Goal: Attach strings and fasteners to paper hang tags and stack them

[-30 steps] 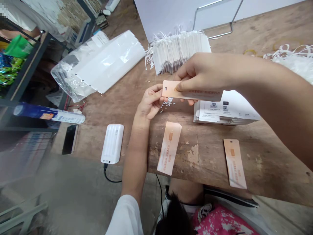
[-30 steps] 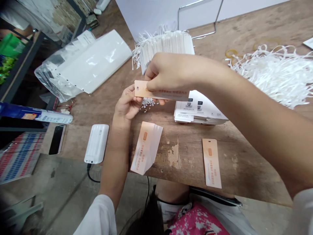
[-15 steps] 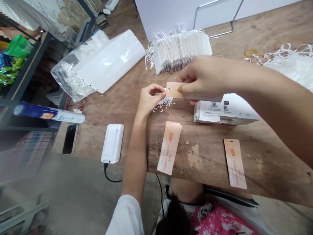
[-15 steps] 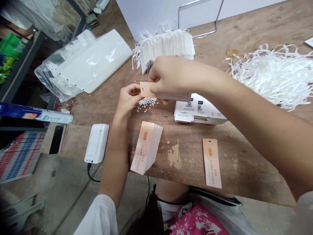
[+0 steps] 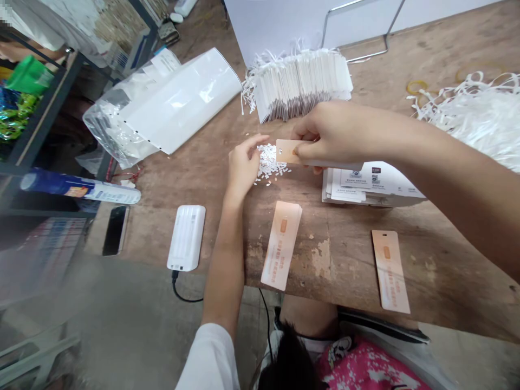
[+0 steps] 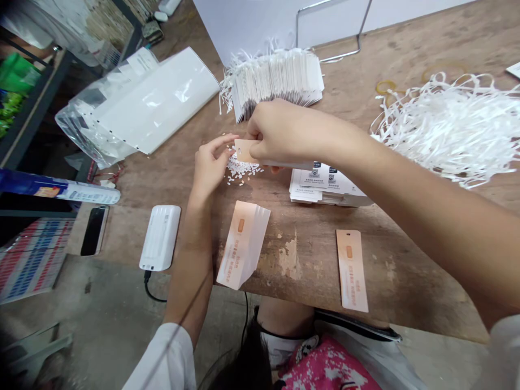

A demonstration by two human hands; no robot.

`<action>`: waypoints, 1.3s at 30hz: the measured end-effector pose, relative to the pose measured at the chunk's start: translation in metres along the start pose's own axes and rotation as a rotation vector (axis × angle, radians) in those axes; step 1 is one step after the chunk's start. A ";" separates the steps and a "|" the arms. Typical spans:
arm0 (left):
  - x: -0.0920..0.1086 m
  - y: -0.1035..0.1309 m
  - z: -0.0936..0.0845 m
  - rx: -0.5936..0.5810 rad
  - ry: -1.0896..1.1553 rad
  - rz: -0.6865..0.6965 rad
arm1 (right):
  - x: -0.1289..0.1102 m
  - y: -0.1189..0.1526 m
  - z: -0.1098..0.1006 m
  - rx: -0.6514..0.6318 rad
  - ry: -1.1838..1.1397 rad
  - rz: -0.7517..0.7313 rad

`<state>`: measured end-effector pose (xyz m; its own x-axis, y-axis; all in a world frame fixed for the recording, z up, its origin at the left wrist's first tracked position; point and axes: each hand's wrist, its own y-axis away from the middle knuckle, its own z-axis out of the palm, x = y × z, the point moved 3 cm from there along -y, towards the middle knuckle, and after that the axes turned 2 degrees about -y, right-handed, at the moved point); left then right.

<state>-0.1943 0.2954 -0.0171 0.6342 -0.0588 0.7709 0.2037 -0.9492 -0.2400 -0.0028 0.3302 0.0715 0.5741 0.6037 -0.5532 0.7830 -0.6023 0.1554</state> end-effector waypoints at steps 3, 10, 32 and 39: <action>0.003 0.001 -0.005 0.069 0.061 0.014 | 0.000 0.001 0.000 0.013 0.019 -0.003; 0.030 0.010 0.003 -0.133 0.529 -0.114 | -0.002 0.001 0.000 0.048 -0.006 0.009; 0.038 0.012 0.013 -0.100 0.605 -0.193 | -0.006 -0.006 0.005 0.055 0.087 0.102; 0.032 0.011 0.013 -0.147 0.690 -0.283 | -0.008 -0.002 0.002 0.028 0.060 0.076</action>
<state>-0.1619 0.2866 -0.0025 -0.0476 0.0587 0.9971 0.1575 -0.9853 0.0656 -0.0089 0.3253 0.0737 0.6458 0.5854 -0.4903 0.7301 -0.6613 0.1721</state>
